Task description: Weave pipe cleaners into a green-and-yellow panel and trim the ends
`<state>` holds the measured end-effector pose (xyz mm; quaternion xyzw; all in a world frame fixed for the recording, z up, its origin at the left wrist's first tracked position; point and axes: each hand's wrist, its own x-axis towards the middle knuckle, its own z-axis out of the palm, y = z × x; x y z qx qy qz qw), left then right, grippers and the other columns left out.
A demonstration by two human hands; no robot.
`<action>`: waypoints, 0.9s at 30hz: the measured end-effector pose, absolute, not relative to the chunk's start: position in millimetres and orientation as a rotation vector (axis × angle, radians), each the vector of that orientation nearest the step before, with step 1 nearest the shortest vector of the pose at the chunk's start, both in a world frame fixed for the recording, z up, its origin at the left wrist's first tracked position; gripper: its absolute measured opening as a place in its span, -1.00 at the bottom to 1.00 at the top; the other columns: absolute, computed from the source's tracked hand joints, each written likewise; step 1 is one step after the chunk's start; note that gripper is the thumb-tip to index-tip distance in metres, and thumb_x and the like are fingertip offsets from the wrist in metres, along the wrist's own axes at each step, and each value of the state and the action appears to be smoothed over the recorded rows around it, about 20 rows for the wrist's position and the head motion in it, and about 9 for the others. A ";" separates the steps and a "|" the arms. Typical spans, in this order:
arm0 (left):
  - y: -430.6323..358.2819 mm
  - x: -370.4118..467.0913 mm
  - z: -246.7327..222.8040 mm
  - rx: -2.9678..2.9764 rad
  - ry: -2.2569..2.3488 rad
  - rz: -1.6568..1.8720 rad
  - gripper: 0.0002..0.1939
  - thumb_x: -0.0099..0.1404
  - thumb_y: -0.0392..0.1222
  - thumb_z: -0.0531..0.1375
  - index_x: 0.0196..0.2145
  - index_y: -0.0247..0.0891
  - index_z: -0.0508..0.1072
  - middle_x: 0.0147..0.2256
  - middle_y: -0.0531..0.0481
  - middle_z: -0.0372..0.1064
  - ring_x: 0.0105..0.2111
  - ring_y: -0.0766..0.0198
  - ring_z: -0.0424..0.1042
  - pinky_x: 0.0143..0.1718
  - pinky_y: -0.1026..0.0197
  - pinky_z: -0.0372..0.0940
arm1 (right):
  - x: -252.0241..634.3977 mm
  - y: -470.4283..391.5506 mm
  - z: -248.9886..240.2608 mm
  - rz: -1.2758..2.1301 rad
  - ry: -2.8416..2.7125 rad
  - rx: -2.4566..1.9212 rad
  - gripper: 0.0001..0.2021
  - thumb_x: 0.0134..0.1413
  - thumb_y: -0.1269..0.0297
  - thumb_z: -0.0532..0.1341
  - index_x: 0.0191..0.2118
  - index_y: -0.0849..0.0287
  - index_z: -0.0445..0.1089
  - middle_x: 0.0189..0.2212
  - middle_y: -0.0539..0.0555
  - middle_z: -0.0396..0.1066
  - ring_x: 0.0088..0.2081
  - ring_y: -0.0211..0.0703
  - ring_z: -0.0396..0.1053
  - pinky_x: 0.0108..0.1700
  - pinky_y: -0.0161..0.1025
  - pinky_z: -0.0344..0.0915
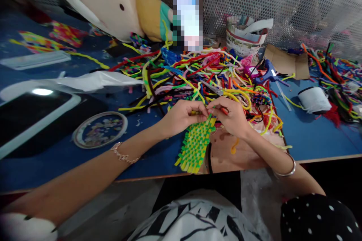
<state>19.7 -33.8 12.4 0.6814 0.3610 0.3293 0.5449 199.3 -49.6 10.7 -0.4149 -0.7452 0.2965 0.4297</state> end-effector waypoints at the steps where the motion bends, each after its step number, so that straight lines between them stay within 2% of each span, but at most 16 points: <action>1: -33.8 19.9 12.3 1.607 0.848 0.779 -0.91 0.03 -0.35 0.23 -0.58 -0.26 0.41 -0.58 0.09 0.38 -0.51 0.36 0.37 -0.35 0.27 0.32 | 199.1 -49.2 10.2 0.770 -1.837 -1.030 -0.92 0.07 0.36 0.23 -0.40 0.13 0.47 -0.44 -0.02 0.50 -0.40 -0.27 0.42 -0.32 -0.30 0.34; 7: -33.4 19.7 12.4 1.539 0.829 0.771 -0.93 0.04 -0.34 0.22 -0.56 -0.27 0.41 -0.58 0.09 0.37 -0.53 0.37 0.35 -0.40 0.29 0.29 | 198.2 -47.4 9.3 0.935 -1.711 -1.106 -0.85 0.05 0.18 0.29 -0.41 0.14 0.46 -0.51 -0.02 0.45 -0.48 -0.29 0.37 -0.43 -0.32 0.34; 14: -31.9 18.6 10.8 1.567 0.787 0.738 -0.93 0.06 -0.33 0.21 -0.55 -0.26 0.41 -0.54 0.07 0.41 -0.48 0.34 0.40 -0.36 0.26 0.32 | 196.1 -47.1 8.5 0.956 -1.697 -1.094 -0.83 0.03 0.15 0.30 -0.43 0.14 0.44 -0.48 -0.02 0.46 -0.49 -0.30 0.37 -0.45 -0.32 0.33; 19: -31.8 18.5 10.7 1.582 0.762 0.741 -0.94 0.05 -0.33 0.20 -0.55 -0.26 0.41 -0.54 0.07 0.40 -0.48 0.35 0.40 -0.37 0.28 0.31 | 198.3 -45.1 11.3 1.063 -1.707 -1.100 -0.84 0.01 0.18 0.31 -0.39 0.16 0.43 -0.47 -0.03 0.44 -0.52 -0.35 0.30 -0.49 -0.36 0.25; 22: -32.0 18.4 11.1 1.582 0.787 0.769 -0.94 0.05 -0.32 0.20 -0.55 -0.26 0.42 -0.54 0.07 0.40 -0.48 0.35 0.39 -0.36 0.28 0.29 | 202.8 -42.2 13.7 1.223 -1.645 -1.048 -0.84 -0.06 0.25 0.34 -0.33 0.16 0.43 -0.43 -0.04 0.45 -0.45 -0.35 0.34 -0.41 -0.37 0.29; 25: -32.2 18.1 11.0 1.595 0.825 0.797 -0.94 0.06 -0.30 0.19 -0.55 -0.26 0.42 -0.52 0.06 0.42 -0.45 0.32 0.42 -0.34 0.27 0.31 | 206.8 -39.7 13.9 1.415 -1.530 -0.984 -0.73 -0.14 0.28 0.39 -0.25 0.15 0.41 -0.37 -0.03 0.47 -0.34 -0.31 0.41 -0.29 -0.34 0.36; 27: -32.6 18.1 10.9 1.623 0.852 0.807 -0.93 0.08 -0.29 0.19 -0.54 -0.26 0.43 -0.50 0.03 0.44 -0.41 0.29 0.45 -0.32 0.25 0.33 | 207.9 -38.6 13.2 1.530 -1.477 -0.979 -0.66 -0.18 0.29 0.42 -0.21 0.14 0.40 -0.36 -0.03 0.47 -0.34 -0.31 0.42 -0.28 -0.32 0.38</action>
